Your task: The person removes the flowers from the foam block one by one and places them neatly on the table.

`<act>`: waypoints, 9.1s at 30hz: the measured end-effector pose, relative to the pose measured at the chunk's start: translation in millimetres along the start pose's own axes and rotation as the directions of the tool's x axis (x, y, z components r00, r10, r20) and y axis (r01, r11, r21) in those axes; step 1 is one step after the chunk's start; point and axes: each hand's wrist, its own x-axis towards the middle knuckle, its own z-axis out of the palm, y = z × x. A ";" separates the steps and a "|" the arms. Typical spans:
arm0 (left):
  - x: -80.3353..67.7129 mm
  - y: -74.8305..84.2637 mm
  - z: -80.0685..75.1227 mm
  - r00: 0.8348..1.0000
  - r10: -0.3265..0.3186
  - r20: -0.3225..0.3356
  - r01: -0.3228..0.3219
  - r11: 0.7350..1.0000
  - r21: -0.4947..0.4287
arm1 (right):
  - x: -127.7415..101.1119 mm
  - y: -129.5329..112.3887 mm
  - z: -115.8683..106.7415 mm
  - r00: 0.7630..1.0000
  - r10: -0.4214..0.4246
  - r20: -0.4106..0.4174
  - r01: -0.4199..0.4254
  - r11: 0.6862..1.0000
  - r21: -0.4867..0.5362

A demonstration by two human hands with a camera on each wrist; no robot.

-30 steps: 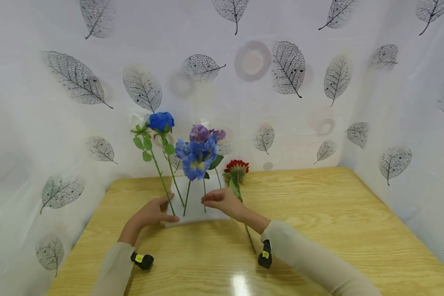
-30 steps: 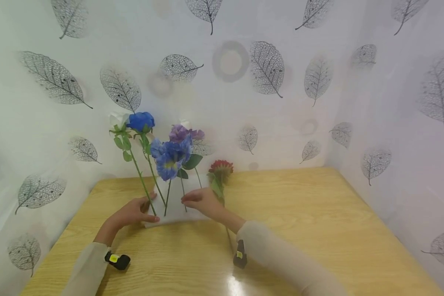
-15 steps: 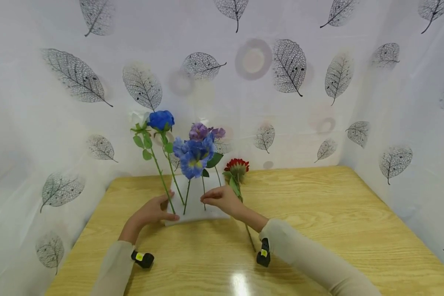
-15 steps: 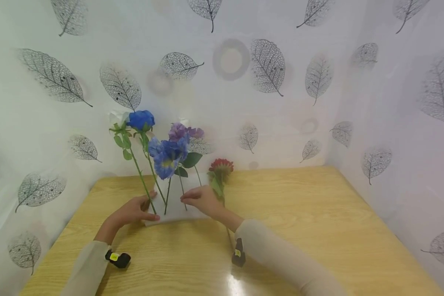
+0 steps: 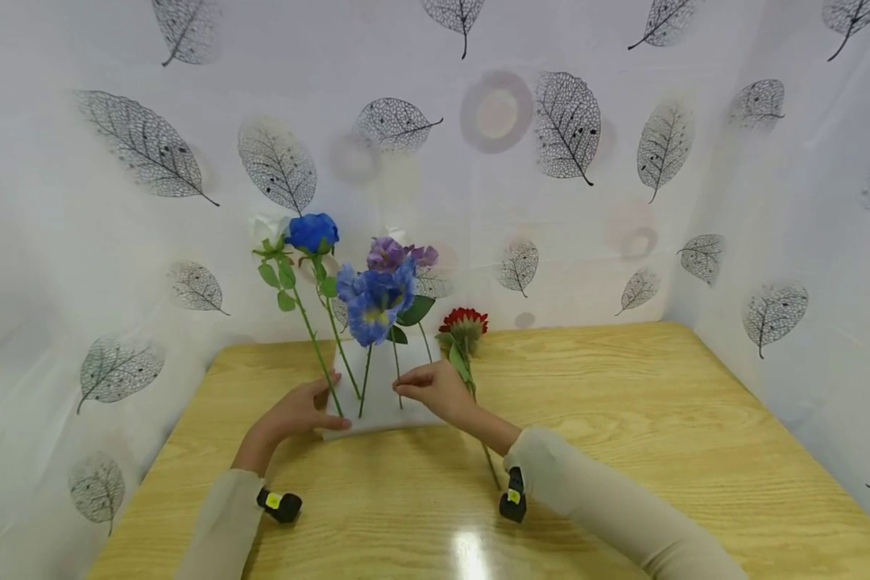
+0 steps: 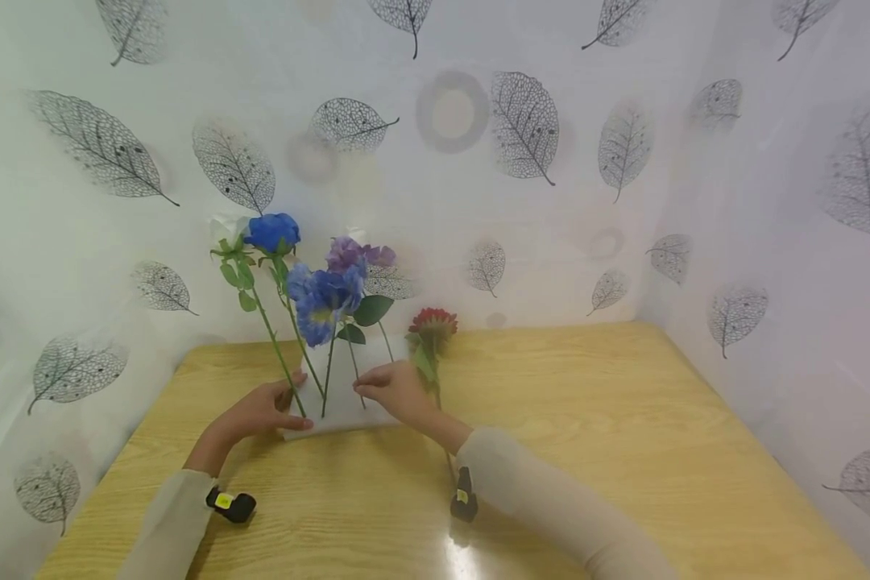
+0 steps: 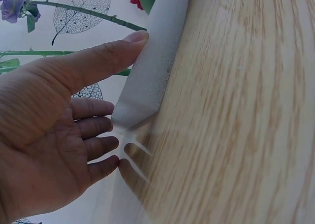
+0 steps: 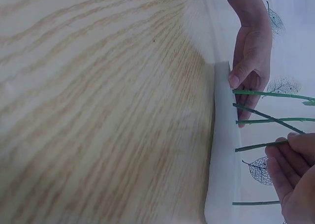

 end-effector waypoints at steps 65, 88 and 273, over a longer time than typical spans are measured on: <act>0.8 -0.2 -2.1 1.000 0.011 0.017 -0.011 1.000 -0.015 | -2.8 -11.3 -0.3 0.983 -0.098 -0.154 0.084 0.992 -0.096; 1.5 -3.2 -2.5 1.000 0.021 0.007 -0.022 1.000 0.006 | -11.6 -20.5 -25.4 0.992 -0.093 0.089 0.098 0.994 -0.050; -2.5 0.3 -1.3 1.000 0.009 0.006 -0.009 1.000 0.008 | -71.0 31.1 -147.3 0.914 0.400 0.070 -0.395 0.916 -0.068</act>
